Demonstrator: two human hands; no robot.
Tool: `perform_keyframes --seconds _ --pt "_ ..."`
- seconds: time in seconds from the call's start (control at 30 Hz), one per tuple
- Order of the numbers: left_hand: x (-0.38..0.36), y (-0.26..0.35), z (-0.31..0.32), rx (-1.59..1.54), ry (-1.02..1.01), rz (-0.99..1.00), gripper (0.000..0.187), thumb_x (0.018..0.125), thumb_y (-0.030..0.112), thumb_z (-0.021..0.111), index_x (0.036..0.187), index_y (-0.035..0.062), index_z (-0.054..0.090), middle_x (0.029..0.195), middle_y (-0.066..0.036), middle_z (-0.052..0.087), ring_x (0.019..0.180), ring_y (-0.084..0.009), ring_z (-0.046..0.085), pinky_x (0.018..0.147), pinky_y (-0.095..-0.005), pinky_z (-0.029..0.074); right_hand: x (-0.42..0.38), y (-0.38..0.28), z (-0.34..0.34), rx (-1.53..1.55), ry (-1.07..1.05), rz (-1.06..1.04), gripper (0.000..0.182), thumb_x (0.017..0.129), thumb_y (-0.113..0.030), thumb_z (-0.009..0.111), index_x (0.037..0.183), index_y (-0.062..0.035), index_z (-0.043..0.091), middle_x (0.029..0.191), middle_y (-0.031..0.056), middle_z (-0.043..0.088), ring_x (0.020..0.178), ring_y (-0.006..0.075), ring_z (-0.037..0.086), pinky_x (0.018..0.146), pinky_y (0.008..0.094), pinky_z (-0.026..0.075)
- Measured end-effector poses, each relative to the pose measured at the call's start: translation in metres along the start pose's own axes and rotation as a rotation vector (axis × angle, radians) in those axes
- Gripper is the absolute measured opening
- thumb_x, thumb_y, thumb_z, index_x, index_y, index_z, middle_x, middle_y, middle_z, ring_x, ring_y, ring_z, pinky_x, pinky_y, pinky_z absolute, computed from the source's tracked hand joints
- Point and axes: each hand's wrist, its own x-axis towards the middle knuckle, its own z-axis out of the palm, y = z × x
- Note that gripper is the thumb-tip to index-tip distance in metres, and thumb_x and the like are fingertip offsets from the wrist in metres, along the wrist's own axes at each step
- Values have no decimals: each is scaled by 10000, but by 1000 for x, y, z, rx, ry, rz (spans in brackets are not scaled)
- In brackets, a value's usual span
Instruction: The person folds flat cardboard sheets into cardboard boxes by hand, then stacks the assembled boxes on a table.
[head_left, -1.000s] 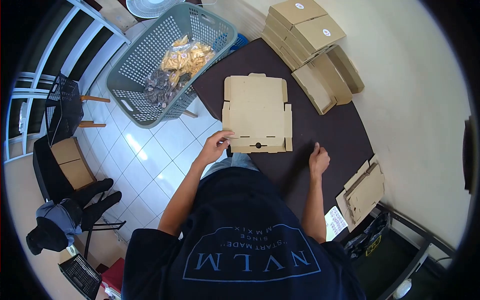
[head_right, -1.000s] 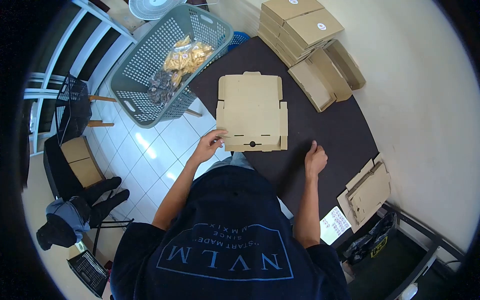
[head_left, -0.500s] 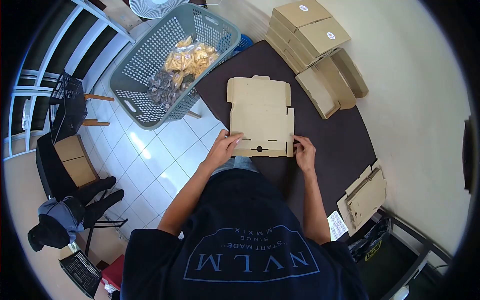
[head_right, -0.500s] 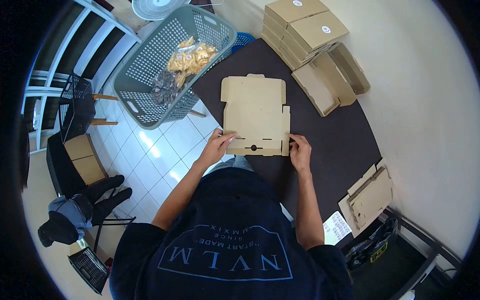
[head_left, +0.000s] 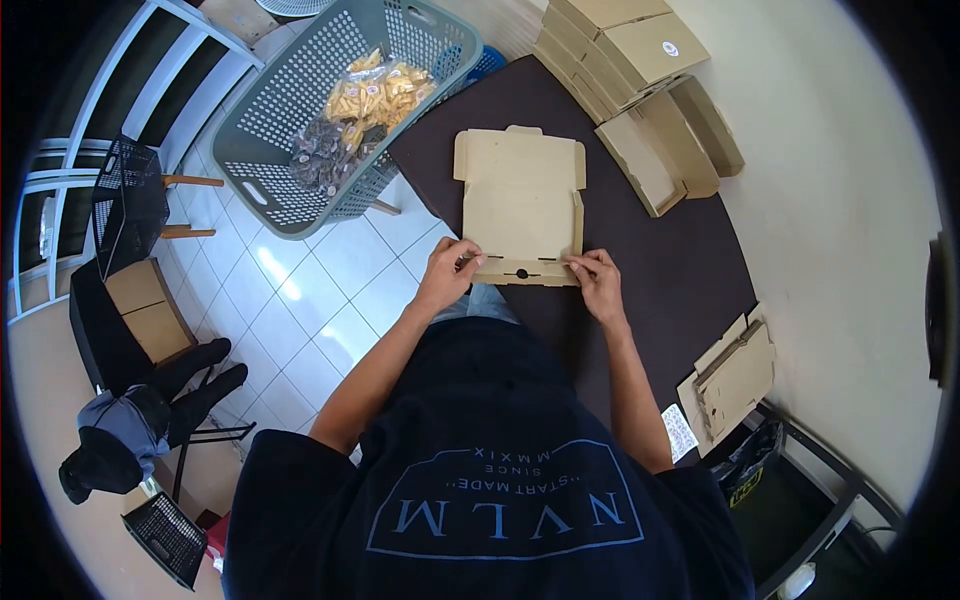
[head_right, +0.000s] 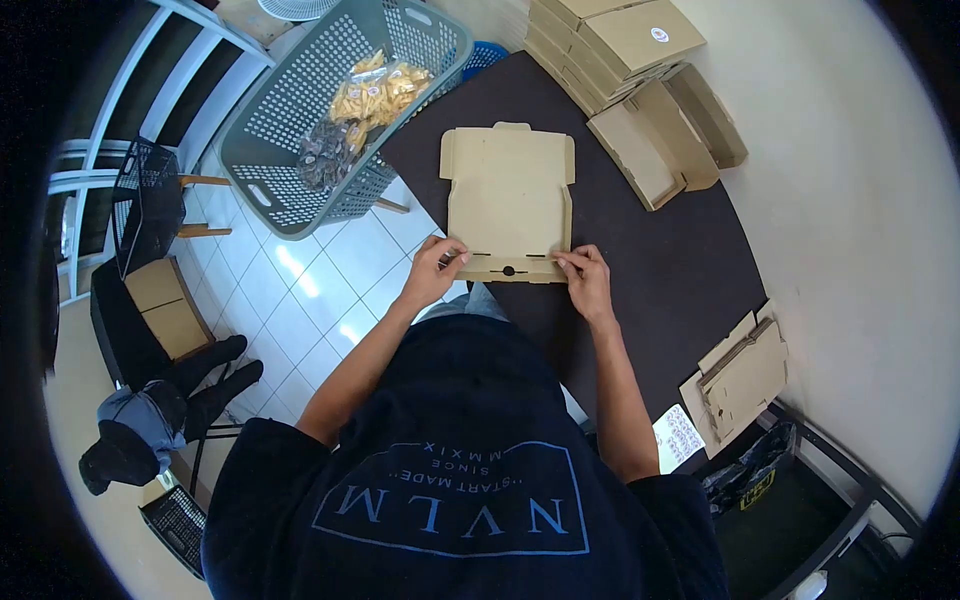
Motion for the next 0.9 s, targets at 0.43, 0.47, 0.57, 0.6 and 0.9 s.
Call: perform_keyframes --seconds 0.43,0.47,0.57,0.6,0.9 --pt "-1 16 -16 105 -113 -29 268 860 248 783 946 8 700 1051 -190 563 877 -277 645 805 -357 552 12 -21 13 -161 157 211 140 820 -109 765 926 -19 772 934 122 621 789 240 627 739 354 519" --pt "-1 17 -17 104 -129 -23 291 858 269 787 945 3 707 1059 -194 558 905 -283 638 814 -356 550 15 -18 12 -162 144 245 140 823 -120 763 919 -19 773 935 125 624 801 252 627 754 363 519" --pt "3 17 -14 59 -94 -119 283 870 275 771 950 8 725 1038 -205 562 934 -289 626 800 -350 540 16 -20 11 -118 59 237 144 836 -146 758 897 -16 775 923 127 620 813 262 623 770 381 514" --pt "5 19 -12 85 -76 -125 282 874 275 765 948 6 727 1030 -209 563 927 -289 626 788 -352 538 15 -17 12 -118 55 235 144 836 -146 758 897 -16 775 923 127 620 813 262 623 770 381 514" --pt "18 21 4 217 26 -195 232 877 232 701 1017 83 591 974 -216 534 955 -422 581 850 -504 497 7 -52 25 -439 246 -37 142 818 -94 762 928 -23 705 933 118 602 983 349 554 867 437 475"
